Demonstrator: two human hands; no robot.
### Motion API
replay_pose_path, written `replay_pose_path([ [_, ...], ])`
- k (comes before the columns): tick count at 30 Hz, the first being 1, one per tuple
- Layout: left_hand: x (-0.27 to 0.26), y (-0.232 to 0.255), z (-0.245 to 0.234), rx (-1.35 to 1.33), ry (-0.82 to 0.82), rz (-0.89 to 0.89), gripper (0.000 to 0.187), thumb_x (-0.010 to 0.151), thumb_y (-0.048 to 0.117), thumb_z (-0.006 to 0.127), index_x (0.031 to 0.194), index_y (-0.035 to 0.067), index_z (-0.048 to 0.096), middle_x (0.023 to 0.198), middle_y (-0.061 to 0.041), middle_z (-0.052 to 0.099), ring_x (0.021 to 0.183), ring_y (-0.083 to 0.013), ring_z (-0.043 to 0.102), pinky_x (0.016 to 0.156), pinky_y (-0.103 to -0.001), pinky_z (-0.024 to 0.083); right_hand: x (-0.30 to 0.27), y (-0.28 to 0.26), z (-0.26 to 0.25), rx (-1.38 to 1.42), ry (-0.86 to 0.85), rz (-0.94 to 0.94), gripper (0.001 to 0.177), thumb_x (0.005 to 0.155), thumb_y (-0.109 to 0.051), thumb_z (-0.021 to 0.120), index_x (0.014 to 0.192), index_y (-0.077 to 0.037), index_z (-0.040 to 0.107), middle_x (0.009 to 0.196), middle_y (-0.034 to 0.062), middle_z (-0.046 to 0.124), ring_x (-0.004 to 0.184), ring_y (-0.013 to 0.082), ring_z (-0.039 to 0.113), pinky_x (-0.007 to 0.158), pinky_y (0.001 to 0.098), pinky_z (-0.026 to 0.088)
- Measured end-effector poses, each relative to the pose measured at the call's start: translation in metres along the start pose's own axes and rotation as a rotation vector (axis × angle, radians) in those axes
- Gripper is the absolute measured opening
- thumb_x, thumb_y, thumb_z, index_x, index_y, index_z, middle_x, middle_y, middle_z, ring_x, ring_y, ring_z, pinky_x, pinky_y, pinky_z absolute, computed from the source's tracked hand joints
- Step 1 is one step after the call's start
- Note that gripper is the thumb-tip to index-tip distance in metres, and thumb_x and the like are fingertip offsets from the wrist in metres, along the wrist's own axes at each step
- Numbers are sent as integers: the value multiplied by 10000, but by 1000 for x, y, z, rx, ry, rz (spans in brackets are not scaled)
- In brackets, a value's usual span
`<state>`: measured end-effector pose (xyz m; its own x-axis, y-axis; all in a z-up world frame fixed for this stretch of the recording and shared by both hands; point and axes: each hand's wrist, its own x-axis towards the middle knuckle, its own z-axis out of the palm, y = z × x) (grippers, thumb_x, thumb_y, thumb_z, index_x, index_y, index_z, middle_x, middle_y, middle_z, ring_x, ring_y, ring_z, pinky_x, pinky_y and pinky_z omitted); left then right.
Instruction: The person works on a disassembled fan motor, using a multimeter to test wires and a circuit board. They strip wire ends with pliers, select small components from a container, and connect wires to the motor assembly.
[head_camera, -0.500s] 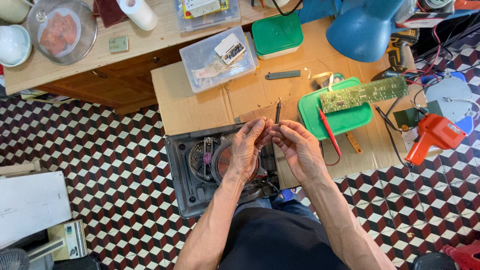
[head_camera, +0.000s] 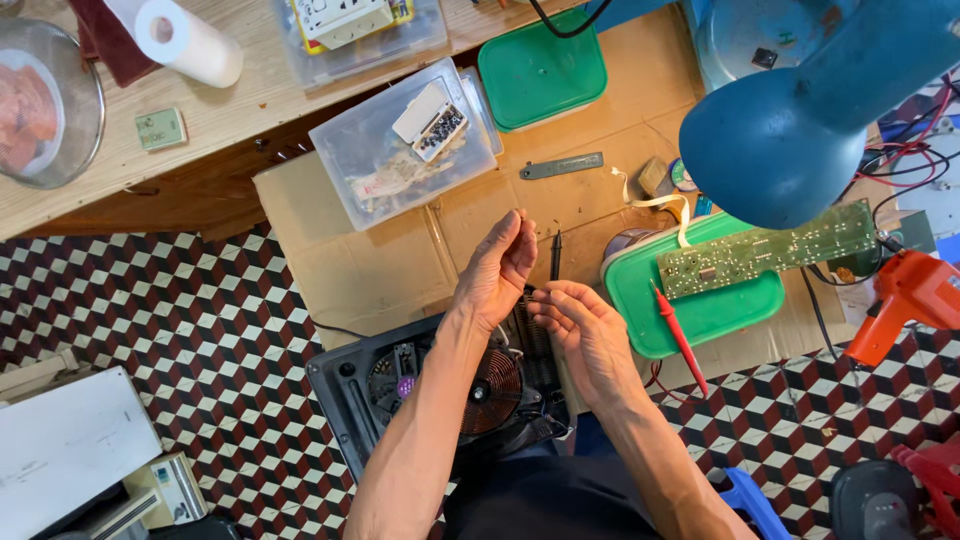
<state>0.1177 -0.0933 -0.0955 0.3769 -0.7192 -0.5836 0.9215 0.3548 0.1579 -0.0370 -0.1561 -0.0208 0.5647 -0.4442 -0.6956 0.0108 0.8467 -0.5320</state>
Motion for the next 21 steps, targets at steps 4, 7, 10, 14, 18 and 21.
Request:
replay_pose_path([
  [4, 15, -12, 2, 40, 48, -80, 257, 935, 197, 765, 1121, 28, 712, 986, -79, 743, 838, -142, 738, 765, -252, 637, 15, 3, -7, 17, 15, 45, 241, 948, -87, 648, 1146, 48, 628, 1061, 159, 723, 946, 223, 699, 853, 312, 552],
  [7, 23, -19, 0, 97, 77, -108, 278, 939, 214, 762, 1125, 14, 707, 980, -84, 741, 833, -146, 741, 758, -251, 638, 19, 9, -10, -56, 39, 39, 246, 958, -72, 641, 1161, 66, 632, 1051, 142, 720, 940, 205, 689, 847, 306, 547],
  [10, 26, -18, 0, 143, 100, -128, 296, 940, 232, 762, 1126, 9, 701, 980, -75, 737, 857, -140, 740, 771, -249, 638, 17, 8, -5, -213, 71, -24, 259, 972, -81, 631, 1188, 62, 640, 1054, 130, 718, 951, 193, 685, 860, 304, 548],
  [14, 30, -18, 4, 228, 169, -126, 318, 921, 288, 774, 1096, 32, 706, 950, -48, 725, 855, -119, 718, 764, -233, 621, -2, -9, 18, -661, 83, -269, 350, 966, -84, 634, 1301, 5, 586, 1204, 160, 638, 1090, 222, 658, 938, 328, 544],
  [18, 37, -23, 13, 182, 253, -138, 322, 894, 330, 786, 1069, 71, 712, 899, -27, 707, 810, -116, 678, 732, -243, 591, -9, -39, 41, -939, -5, -710, 520, 919, -5, 654, 1409, 23, 485, 1502, 207, 497, 1386, 309, 513, 1113, 396, 446],
  [21, 45, -38, 29, 125, 238, -144, 299, 917, 312, 788, 1088, 82, 701, 939, -18, 696, 864, -112, 670, 779, -244, 567, -1, -58, 48, -902, 40, -732, 377, 956, 26, 641, 1309, 2, 512, 1520, 189, 500, 1428, 291, 522, 1160, 392, 441],
])
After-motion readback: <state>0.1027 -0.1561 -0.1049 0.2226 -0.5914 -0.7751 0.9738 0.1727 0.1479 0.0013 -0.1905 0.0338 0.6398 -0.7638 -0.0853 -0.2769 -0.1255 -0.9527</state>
